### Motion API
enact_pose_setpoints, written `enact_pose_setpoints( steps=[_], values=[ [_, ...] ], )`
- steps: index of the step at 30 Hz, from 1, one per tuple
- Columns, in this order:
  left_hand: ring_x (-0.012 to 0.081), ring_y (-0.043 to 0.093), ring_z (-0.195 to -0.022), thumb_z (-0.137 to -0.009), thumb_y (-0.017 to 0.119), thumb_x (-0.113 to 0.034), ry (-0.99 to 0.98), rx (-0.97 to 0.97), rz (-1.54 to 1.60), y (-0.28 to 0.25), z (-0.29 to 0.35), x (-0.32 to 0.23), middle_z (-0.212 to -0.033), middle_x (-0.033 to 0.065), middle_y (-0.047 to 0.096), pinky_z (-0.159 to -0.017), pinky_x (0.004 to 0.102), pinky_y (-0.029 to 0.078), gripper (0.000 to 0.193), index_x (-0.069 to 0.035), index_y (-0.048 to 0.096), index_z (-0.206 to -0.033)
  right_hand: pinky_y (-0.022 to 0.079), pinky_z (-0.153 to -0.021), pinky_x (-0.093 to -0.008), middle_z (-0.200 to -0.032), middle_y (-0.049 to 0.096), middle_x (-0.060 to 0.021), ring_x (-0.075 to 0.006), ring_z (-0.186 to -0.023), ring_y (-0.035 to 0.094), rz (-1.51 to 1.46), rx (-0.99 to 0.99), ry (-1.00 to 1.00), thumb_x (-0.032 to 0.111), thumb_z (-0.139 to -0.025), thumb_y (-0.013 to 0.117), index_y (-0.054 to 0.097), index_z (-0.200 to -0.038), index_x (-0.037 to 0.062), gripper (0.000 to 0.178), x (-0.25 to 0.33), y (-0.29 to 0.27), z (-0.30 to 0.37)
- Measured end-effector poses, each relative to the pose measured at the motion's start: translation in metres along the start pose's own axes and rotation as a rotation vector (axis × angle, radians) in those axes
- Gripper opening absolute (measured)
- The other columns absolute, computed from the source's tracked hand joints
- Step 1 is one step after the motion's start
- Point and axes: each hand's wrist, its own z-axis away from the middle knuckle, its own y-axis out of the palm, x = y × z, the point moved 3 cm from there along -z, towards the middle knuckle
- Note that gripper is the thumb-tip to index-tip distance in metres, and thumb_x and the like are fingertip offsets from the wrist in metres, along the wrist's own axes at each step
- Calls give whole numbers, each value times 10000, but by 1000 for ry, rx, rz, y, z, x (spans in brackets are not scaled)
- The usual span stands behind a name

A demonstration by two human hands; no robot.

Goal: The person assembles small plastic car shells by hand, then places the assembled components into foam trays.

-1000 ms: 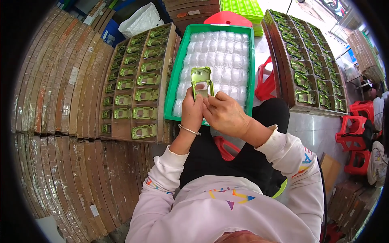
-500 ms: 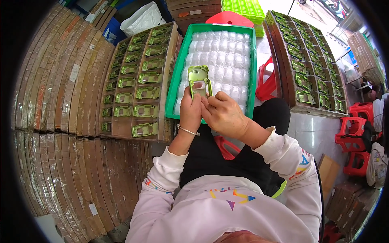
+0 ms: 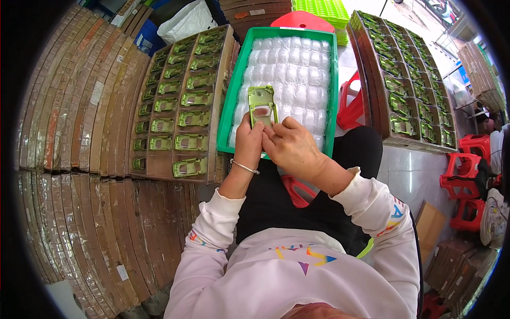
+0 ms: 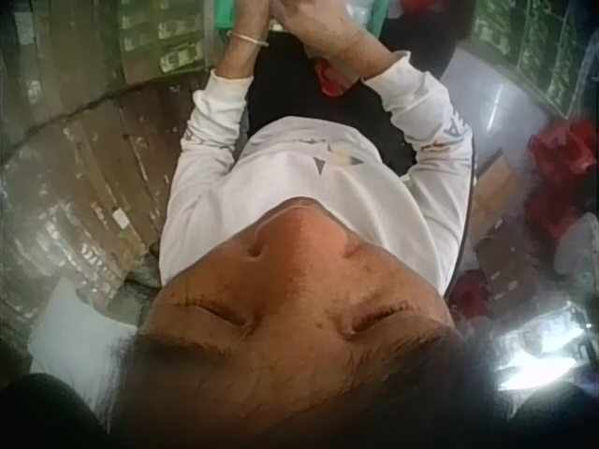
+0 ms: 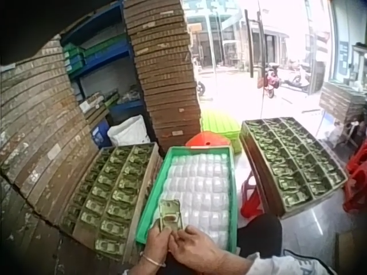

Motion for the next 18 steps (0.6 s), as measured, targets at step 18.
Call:
enact_pose_setpoints(
  steps=[18],
  values=[
    [149, 618, -847, -911, 436, -63, -22, 3, -30, 4, -3, -12, -976, 102, 627, -720, 282, 507, 271, 1, 550, -1148, 442, -792, -346, -828, 660, -34, -224, -828, 598, -335, -196, 354, 162, -744, 698, 680, -871, 85, 149, -35, -34, 6]
  ],
)
